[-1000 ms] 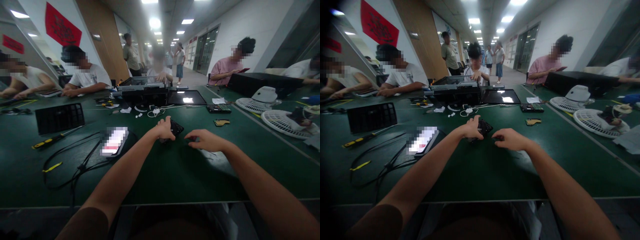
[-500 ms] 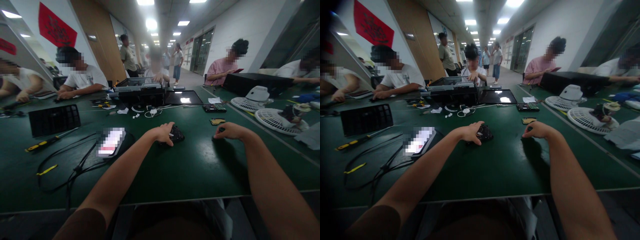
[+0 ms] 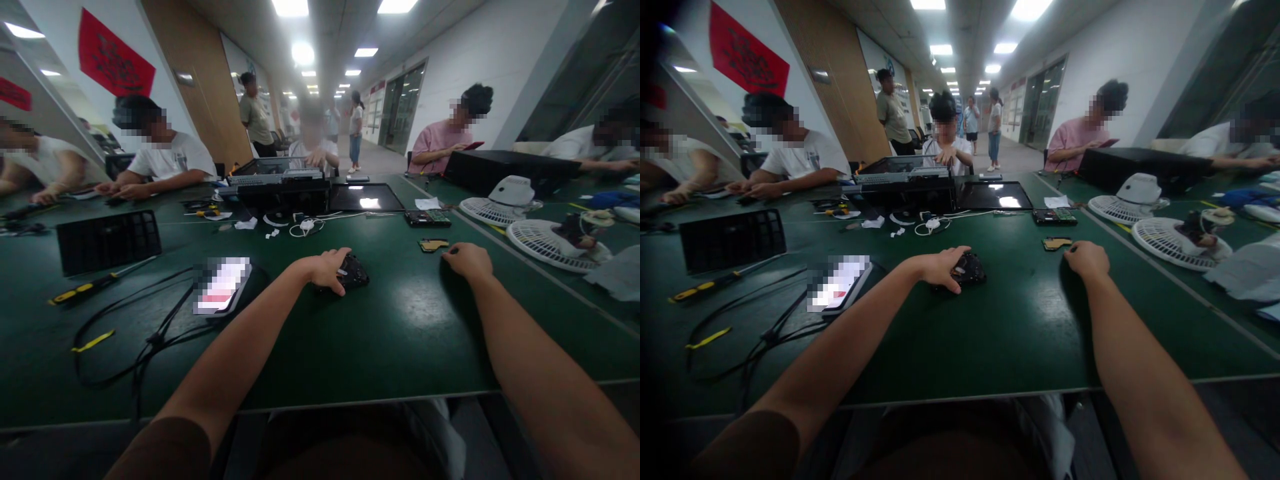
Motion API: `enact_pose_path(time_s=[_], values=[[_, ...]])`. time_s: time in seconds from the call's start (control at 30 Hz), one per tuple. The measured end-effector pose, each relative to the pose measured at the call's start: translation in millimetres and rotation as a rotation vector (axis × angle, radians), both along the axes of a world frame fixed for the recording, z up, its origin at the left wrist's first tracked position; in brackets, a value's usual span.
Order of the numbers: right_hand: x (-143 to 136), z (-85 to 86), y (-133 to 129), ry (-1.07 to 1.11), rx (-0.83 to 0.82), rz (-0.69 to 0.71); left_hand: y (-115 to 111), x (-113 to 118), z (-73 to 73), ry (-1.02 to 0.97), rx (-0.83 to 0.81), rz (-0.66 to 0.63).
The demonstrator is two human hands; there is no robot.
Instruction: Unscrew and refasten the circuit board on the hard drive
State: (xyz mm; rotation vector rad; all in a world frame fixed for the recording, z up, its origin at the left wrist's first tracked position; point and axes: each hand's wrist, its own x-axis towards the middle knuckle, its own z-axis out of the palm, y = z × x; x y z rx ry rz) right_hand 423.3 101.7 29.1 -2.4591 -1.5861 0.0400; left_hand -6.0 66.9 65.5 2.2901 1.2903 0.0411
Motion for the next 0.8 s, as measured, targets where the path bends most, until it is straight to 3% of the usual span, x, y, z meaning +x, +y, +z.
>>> enact_pose_path(time_s=[0.17,0.33,0.53,0.8], values=[[-4.2,-6.7,1.1,-0.037,0.110,-0.103,-0.3,-6.0,5.9,0.001,-0.050,-0.073],[-25.3,-6.8,-3.1,-0.113,0.217,0.008,-1.7,-5.6,8.8,0.041,-0.067,-0.078],[-63.7,-10.3,-0.2,-0.116,0.153,0.039,-2.6,-5.1,5.3,0.013,-0.052,-0.065],[-60.2,-4.9,26.7,-0.036,0.065,-0.044,-8.0,-5.5,9.6,0.075,-0.054,-0.086]])
